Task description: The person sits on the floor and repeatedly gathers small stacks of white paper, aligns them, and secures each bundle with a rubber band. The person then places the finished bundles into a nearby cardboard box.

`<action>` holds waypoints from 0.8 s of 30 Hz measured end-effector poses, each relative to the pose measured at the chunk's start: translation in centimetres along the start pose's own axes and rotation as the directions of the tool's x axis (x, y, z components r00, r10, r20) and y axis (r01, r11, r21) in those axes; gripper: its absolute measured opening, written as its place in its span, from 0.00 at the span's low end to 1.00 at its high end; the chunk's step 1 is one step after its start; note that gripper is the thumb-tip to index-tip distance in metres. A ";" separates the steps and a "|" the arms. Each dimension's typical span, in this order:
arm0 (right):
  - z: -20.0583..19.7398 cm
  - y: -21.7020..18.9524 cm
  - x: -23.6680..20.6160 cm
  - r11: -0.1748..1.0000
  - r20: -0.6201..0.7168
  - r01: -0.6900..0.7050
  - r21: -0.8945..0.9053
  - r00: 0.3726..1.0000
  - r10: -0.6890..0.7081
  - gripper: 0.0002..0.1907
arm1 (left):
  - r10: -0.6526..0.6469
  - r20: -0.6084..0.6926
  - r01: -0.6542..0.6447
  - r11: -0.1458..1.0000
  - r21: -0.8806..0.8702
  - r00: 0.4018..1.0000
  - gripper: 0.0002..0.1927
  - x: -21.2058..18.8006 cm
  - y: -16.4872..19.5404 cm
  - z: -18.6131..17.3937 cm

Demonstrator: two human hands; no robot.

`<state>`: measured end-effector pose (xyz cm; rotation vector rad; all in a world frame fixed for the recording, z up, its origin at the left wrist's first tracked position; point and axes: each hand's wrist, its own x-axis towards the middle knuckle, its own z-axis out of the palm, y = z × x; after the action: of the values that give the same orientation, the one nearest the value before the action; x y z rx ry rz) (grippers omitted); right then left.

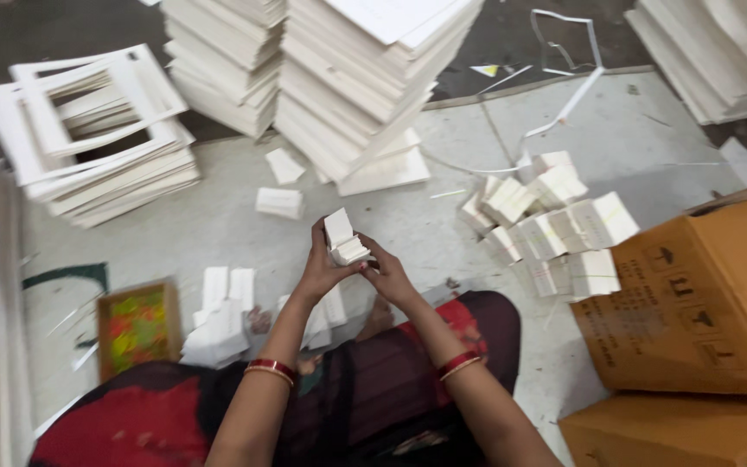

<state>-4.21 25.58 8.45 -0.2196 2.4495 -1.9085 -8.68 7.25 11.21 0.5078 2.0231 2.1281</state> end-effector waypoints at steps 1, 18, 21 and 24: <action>-0.7 0.9 0.0 1.000 -0.030 0.028 -0.008 0.999 -0.029 0.35 | -0.001 0.036 0.001 1.000 -0.017 0.999 0.61 1.0 -0.4 0.9; 0.5 -0.7 2.1 0.897 -0.117 0.056 -0.439 0.986 -0.118 0.39 | -0.118 0.072 0.099 0.971 0.217 0.990 0.64 3.9 -6.2 2.5; -0.6 2.0 3.7 0.981 -0.352 -0.035 0.193 0.930 0.103 0.39 | -0.142 0.078 0.115 0.953 0.279 0.987 0.72 3.9 -5.9 1.8; 0.0 4.0 5.5 0.871 -0.170 -0.198 0.449 0.938 0.301 0.41 | -0.136 0.063 0.107 0.935 0.337 0.989 0.73 4.2 -6.2 1.5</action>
<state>-9.98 25.80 4.87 0.3427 1.9670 -2.3839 -12.72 10.56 5.70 0.4926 2.3107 1.6712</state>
